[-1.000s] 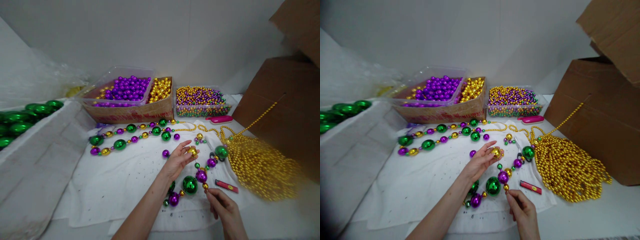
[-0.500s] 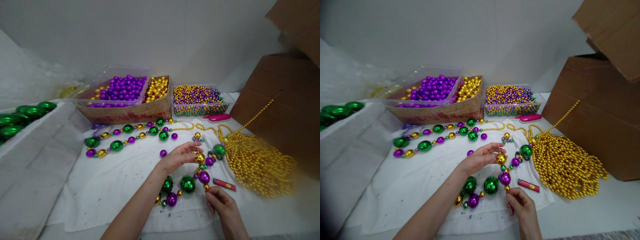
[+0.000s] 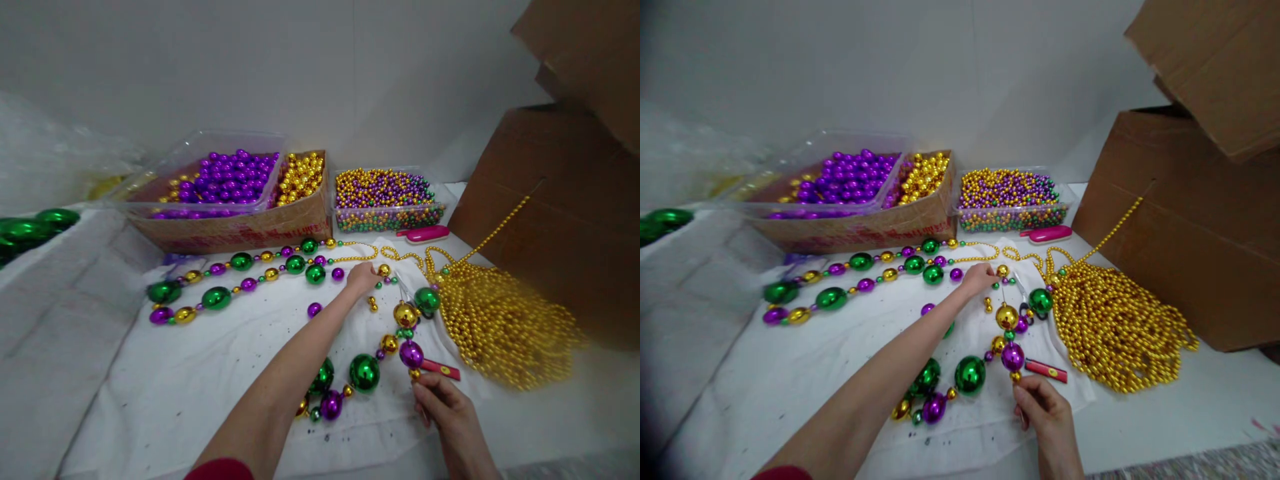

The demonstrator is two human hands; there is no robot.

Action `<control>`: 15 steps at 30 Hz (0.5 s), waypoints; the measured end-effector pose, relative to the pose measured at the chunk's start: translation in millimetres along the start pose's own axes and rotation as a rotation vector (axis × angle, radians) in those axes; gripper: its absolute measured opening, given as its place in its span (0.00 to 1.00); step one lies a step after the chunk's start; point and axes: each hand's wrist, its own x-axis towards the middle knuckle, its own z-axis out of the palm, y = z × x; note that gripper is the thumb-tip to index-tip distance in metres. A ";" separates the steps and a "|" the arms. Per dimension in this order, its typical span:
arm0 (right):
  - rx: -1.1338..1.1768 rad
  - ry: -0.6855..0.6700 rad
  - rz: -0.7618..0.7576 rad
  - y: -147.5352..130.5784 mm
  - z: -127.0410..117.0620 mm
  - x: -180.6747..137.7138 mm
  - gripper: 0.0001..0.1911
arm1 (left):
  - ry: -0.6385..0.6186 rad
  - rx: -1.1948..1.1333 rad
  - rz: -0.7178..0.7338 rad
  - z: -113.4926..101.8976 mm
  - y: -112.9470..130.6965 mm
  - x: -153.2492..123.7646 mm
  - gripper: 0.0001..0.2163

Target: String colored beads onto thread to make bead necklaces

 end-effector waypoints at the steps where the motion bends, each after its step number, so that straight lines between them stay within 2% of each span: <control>1: 0.002 0.000 -0.001 0.2 -1.6 0.0 0.13 | -0.018 -0.037 -0.022 -3.8 -0.5 -2.5 0.11; 5: -0.043 -0.012 0.005 -1.0 -3.0 -0.3 0.14 | -0.164 -0.283 -0.072 -28.5 -0.9 -24.6 0.01; 10: -0.114 -0.063 0.008 -1.6 4.8 -2.2 0.15 | -0.380 -0.614 -0.072 -51.0 -7.1 -63.8 0.08; 15: -0.161 -0.078 -0.015 4.5 7.1 -3.5 0.14 | -0.439 -0.787 -0.089 -51.8 -16.9 -84.5 0.05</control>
